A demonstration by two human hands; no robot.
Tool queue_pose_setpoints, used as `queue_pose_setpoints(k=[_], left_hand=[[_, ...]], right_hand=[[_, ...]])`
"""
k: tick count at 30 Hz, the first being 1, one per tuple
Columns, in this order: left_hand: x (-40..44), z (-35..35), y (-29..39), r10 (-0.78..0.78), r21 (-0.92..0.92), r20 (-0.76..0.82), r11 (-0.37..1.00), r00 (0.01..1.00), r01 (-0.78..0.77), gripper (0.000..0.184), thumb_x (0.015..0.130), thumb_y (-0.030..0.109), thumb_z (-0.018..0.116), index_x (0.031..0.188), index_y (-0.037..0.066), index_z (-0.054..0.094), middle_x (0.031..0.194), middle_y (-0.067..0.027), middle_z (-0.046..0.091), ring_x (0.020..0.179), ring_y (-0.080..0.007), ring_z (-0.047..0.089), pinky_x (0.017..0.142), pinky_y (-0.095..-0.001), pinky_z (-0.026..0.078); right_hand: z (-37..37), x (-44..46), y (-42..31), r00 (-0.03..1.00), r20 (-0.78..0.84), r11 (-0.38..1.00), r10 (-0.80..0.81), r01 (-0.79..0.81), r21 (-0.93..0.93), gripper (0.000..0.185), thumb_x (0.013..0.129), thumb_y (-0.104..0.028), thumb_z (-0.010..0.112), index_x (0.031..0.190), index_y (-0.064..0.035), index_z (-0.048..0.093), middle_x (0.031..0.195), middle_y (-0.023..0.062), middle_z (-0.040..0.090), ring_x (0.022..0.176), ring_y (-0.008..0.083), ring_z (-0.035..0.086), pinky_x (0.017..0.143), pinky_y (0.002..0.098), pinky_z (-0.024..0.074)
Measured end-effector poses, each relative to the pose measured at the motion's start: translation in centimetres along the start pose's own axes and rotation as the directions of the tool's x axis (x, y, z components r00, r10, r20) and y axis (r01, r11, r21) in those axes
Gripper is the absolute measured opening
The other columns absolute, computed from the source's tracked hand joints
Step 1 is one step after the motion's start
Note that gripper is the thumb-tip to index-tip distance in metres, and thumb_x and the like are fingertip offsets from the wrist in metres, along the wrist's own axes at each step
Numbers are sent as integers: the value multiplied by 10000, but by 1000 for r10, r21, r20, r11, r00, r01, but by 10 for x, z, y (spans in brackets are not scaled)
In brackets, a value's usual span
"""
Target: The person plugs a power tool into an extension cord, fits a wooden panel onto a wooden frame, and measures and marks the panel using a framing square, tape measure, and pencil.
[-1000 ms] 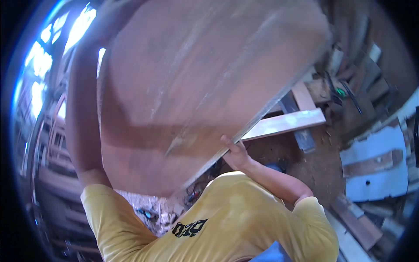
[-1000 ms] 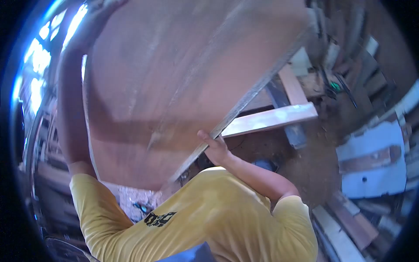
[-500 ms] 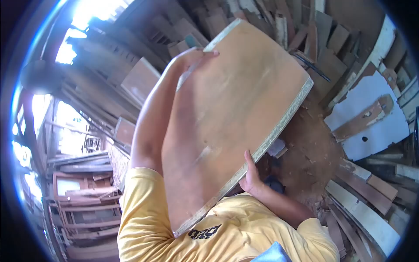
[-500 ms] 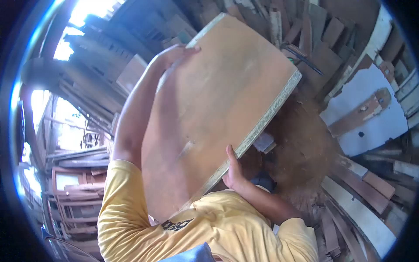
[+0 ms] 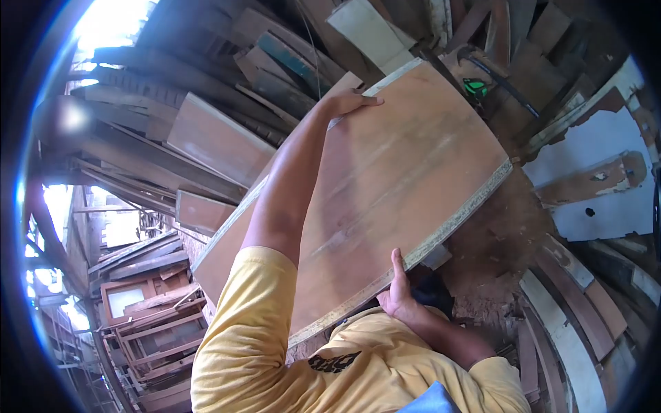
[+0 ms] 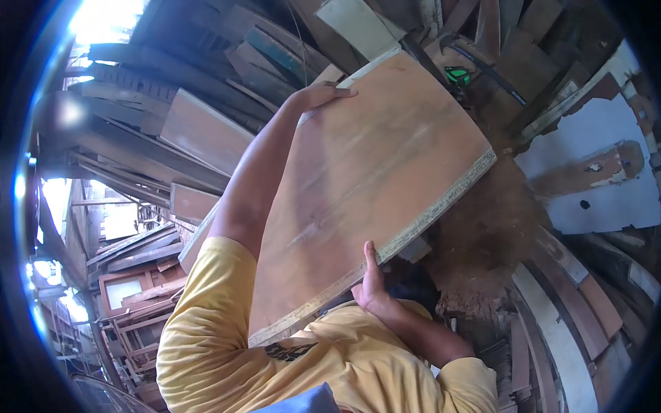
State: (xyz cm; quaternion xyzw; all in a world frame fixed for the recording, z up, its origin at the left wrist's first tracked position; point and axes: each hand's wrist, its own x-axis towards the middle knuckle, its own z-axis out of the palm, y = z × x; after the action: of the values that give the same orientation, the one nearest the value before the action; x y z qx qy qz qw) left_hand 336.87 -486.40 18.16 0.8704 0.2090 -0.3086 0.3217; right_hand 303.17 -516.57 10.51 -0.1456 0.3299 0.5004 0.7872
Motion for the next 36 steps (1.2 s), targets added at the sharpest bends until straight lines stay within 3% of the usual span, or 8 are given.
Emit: queue_pose_setpoints(k=[6,15,21,28,29,30,31,36], left_hand=[[20,10,-39,25,-75,38,997,999,-22,985,813,656,748,1433,-73,515,1429,-191,575,1302,-275,570,1107,-380,407],[65,34,-128,101,-440,152,898,983,-24,828,795,589,797,1316,-38,647,1252,-158,694,1123,-247,668,1015,-368,470],[61,41,-146,228,-304,73,932,971,-196,903,781,732,711,1240,-45,696,1197,-175,716,1122,-293,667,991,-397,477],[71,64,-155,271,-124,-50,953,961,-275,904,765,773,683,1121,-56,741,1140,-252,718,1073,-374,681,940,-431,508],[68,67,-153,266,-80,-104,958,958,-275,854,790,750,678,1126,-33,747,1138,-248,720,1064,-381,684,931,-442,514],[65,72,-150,246,-96,-114,962,963,-257,854,790,750,678,1126,-33,747,1138,-248,720,1064,-381,684,931,-442,514],[60,78,-146,236,-37,-130,969,963,-243,820,812,721,677,1153,-22,737,1191,-254,696,1104,-389,668,949,-458,513],[-9,115,-156,41,-109,-552,987,833,-121,808,841,480,756,1442,10,492,1438,-237,527,1326,-412,517,1080,-494,459]], right_hand=[[14,5,5,996,-80,999,-40,39,-4,976,927,-646,639,1589,-56,230,1568,144,382,1429,295,403,1197,457,330],[-25,48,44,979,-181,992,-97,80,-99,856,971,-641,569,1568,-92,295,1578,112,386,1439,262,394,1211,452,312],[-27,57,65,930,-245,948,-275,219,-232,836,984,-635,549,1560,-73,323,1575,112,392,1436,244,397,1208,447,312],[-57,31,60,886,-440,919,-144,-45,-391,773,983,-571,608,1505,-41,400,1441,142,551,1294,256,564,1123,437,436],[-67,16,55,904,-368,605,-217,-171,-777,690,975,-509,654,1433,-27,469,1315,133,629,1142,247,640,1021,415,502],[-75,5,47,935,-264,130,-236,-239,-962,607,968,-448,700,1360,-14,538,1188,123,708,990,238,716,919,394,568],[-65,-7,37,942,-169,-75,-290,-198,-977,390,949,-321,750,1112,22,660,928,90,755,778,195,731,739,339,581],[35,-32,-26,964,-242,-333,-110,-265,-905,319,939,-270,746,908,45,703,762,110,734,718,152,710,671,303,544]])
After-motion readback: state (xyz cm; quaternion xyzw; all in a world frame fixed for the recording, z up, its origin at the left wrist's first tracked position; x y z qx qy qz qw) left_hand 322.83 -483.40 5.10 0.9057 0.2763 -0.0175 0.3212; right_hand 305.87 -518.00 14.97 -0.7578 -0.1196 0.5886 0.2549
